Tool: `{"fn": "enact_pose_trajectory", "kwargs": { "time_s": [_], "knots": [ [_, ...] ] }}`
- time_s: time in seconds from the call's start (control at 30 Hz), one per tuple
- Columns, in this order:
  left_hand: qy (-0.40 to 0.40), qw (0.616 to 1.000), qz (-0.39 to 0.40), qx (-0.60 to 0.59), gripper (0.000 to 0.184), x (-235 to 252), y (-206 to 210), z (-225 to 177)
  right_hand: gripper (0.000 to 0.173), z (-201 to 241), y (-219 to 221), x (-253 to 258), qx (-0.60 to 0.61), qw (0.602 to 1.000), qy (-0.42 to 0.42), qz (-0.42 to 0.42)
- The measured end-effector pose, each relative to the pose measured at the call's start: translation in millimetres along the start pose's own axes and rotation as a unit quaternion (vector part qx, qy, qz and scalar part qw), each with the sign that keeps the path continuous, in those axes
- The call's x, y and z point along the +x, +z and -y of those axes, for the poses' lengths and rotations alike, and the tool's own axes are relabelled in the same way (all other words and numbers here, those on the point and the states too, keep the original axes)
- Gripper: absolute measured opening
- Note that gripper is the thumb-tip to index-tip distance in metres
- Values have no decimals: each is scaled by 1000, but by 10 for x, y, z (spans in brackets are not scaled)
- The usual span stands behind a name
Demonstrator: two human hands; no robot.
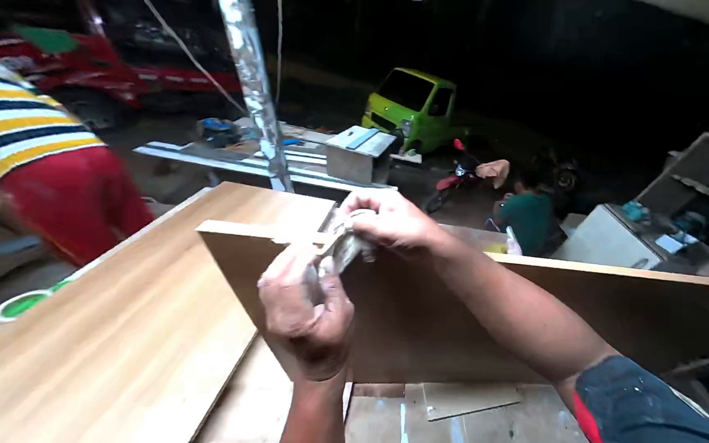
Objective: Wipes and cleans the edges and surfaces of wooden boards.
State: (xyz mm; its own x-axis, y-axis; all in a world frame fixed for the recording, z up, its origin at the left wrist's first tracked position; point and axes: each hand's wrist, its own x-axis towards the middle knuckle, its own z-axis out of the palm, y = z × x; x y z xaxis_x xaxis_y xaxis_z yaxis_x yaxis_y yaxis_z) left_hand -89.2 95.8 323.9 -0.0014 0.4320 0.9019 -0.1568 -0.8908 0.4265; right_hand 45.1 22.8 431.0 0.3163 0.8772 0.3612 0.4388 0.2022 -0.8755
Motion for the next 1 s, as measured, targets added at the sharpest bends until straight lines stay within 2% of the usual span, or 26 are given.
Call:
{"fn": "enact_pose_trajectory", "kwargs": {
  "time_s": [0.1, 0.17, 0.2, 0.23, 0.3, 0.4, 0.47, 0.57, 0.67, 0.73, 0.8, 0.87, 0.9, 1.0],
  "knots": [
    [92, 992, 80, 43, 30, -3, 149, 25, 17, 130, 130, -104, 38, 996, 58, -54],
    [121, 980, 122, 96, 37, 80, 157, 60, 28, 237, 161, -183, -40, 994, 66, -80],
    [134, 973, 143, 124, 41, 139, 137, 73, 31, 324, 142, -256, -134, 987, 61, -68],
    [150, 966, 160, 141, 45, 204, 111, 87, 33, 437, 90, -371, -247, 967, 57, -34],
    [162, 954, 194, 162, 47, 301, 76, 65, 31, 590, -63, -693, -443, 896, 33, 6],
    [131, 951, 211, 183, 43, 330, 156, -64, 45, 510, -418, -1144, -586, 807, 70, 39],
    [145, 955, 196, 166, 40, 251, 364, -194, 49, 244, -546, -1248, -607, 794, 26, 23],
    [204, 954, 190, 109, 29, 111, 696, -268, 64, 29, -546, -1261, -624, 778, -54, -45],
    [244, 948, 193, 68, 35, 153, 763, -112, 70, -59, -551, -1212, -659, 745, -84, -58],
    [238, 956, 159, 65, 42, 235, 700, 95, 68, -66, -604, -1233, -681, 724, -93, -60],
    [212, 964, 94, 128, 49, 467, 415, 584, 67, -97, -674, -1259, -701, 703, -100, -68],
    [202, 955, 104, 189, 57, 786, 76, 1106, 67, -140, -650, -1243, -715, 687, -102, -88],
    [200, 952, 116, 201, 59, 889, -4, 1241, 67, -146, -649, -1238, -721, 680, -97, -91],
    [168, 957, 107, 210, 55, 942, 57, 1295, 65, -193, -681, -1176, -728, 674, -85, -94]
  ]
}}
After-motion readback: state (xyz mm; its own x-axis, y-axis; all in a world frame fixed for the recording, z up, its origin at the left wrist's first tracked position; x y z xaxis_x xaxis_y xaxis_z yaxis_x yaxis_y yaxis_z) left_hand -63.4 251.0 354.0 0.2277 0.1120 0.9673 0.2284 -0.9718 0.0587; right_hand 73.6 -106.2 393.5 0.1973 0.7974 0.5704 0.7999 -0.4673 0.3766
